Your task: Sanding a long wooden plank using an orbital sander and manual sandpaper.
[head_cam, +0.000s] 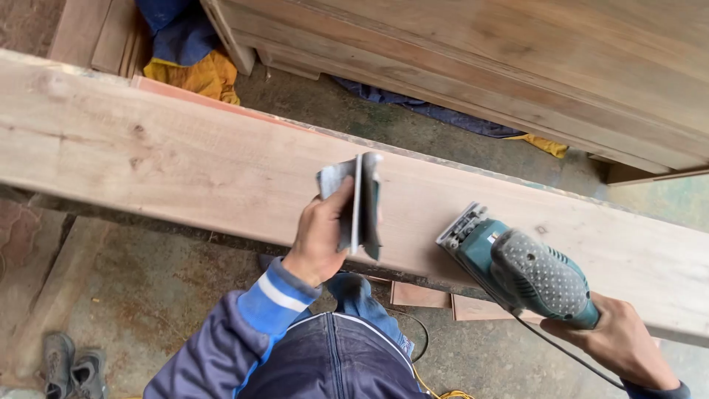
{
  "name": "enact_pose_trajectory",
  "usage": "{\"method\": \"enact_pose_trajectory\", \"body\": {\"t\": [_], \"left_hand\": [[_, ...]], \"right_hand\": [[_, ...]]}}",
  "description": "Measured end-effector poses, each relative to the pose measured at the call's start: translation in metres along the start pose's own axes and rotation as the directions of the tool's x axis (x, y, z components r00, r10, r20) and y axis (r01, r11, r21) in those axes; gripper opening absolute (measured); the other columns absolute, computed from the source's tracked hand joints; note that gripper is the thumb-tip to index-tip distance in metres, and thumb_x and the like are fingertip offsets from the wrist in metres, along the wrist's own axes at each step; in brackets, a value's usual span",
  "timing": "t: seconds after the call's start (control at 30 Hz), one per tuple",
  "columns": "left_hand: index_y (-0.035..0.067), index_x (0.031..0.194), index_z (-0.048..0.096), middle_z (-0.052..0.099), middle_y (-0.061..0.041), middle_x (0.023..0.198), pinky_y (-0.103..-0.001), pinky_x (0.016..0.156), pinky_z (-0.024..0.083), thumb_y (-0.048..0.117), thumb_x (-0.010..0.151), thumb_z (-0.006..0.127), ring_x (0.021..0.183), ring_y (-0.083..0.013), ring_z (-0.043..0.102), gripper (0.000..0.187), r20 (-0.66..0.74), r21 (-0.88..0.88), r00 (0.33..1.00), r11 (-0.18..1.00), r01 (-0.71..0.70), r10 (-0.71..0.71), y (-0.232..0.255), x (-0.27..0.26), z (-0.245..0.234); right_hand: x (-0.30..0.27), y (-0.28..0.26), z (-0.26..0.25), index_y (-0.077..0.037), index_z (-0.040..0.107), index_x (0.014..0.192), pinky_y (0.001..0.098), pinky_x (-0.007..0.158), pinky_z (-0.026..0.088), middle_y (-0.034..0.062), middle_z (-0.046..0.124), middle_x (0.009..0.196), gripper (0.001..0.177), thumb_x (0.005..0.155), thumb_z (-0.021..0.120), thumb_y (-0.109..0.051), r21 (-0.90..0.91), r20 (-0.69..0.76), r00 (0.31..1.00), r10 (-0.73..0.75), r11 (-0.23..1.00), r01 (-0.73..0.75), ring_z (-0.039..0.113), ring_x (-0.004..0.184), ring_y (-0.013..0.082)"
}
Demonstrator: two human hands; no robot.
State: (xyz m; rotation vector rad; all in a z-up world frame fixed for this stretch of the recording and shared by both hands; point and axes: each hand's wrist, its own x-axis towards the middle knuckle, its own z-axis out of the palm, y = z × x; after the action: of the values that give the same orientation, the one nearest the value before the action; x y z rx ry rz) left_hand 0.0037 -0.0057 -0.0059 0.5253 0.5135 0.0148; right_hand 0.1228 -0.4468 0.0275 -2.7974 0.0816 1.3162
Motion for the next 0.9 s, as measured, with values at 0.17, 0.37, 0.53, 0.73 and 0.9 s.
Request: {"method": "enact_pose_trajectory", "body": {"t": [0.17, 0.37, 0.53, 0.73, 0.9], "left_hand": [[0.003, 0.120, 0.066, 0.074, -0.009, 0.108, -0.033, 0.095, 0.059, 0.037, 0.104, 0.048, 0.101, -0.0186, 0.071, 0.042, -0.013, 0.246, 0.999, 0.969, 0.038, -0.035, -0.018, 0.004, 0.037], [0.006, 0.116, 0.063, 0.067, -0.008, 0.099, -0.040, 0.097, 0.057, 0.047, 0.110, 0.039, 0.102, -0.0206, 0.067, 0.049, 0.306, 0.426, 0.952, 0.897, -0.118, -0.021, -0.081, -0.011, 0.059], [0.010, 0.096, 0.055, 0.063, -0.019, 0.131, -0.054, 0.119, 0.033, 0.031, 0.106, 0.045, 0.128, -0.0337, 0.056, 0.025, 0.424, 0.762, 0.763, 0.264, -0.592, 0.487, -0.107, -0.048, 0.071], [0.006, 0.113, 0.058, 0.064, -0.015, 0.132, -0.055, 0.123, 0.031, 0.018, 0.095, 0.059, 0.139, -0.0383, 0.051, 0.021, 0.425, 0.825, 0.746, 0.120, -0.553, 0.513, -0.108, -0.069, 0.043], [0.005, 0.120, 0.057, 0.065, -0.015, 0.128, -0.055, 0.121, 0.033, 0.019, 0.097, 0.058, 0.135, -0.0368, 0.052, 0.027, 0.399, 0.833, 0.714, 0.099, -0.545, 0.575, -0.085, -0.064, 0.025]], "right_hand": [[-0.005, -0.032, 0.003, -0.009, 0.080, 0.107, 0.0436, 0.072, 0.070, 0.0138, 0.081, 0.083, 0.048, 0.071, 0.091, -0.039, -0.070, 0.072, 0.995, -0.073, 0.995, 0.078, 0.079, 0.071, 0.0278], [0.004, -0.046, 0.015, -0.014, 0.079, 0.109, 0.0383, 0.072, 0.068, 0.0081, 0.086, 0.076, 0.055, 0.063, 0.095, -0.040, -0.138, 0.035, 0.961, -0.275, 0.951, 0.277, 0.079, 0.067, 0.0231], [0.024, -0.038, 0.029, -0.013, 0.079, 0.089, 0.0388, 0.072, 0.065, 0.0086, 0.082, 0.072, 0.033, 0.063, 0.093, -0.028, -0.244, -0.016, 0.863, -0.504, 0.839, 0.486, 0.082, 0.069, 0.0261], [0.019, -0.085, 0.044, -0.012, 0.078, 0.083, 0.0393, 0.076, 0.065, 0.0083, 0.084, 0.075, 0.033, 0.061, 0.096, -0.029, -0.249, -0.026, 0.904, -0.426, 0.879, 0.407, 0.083, 0.072, 0.0263], [0.007, -0.136, 0.045, -0.012, 0.078, 0.083, 0.0390, 0.075, 0.065, 0.0081, 0.083, 0.074, 0.034, 0.065, 0.096, -0.035, -0.321, -0.023, 0.893, -0.449, 0.850, 0.419, 0.083, 0.073, 0.0259]]}}
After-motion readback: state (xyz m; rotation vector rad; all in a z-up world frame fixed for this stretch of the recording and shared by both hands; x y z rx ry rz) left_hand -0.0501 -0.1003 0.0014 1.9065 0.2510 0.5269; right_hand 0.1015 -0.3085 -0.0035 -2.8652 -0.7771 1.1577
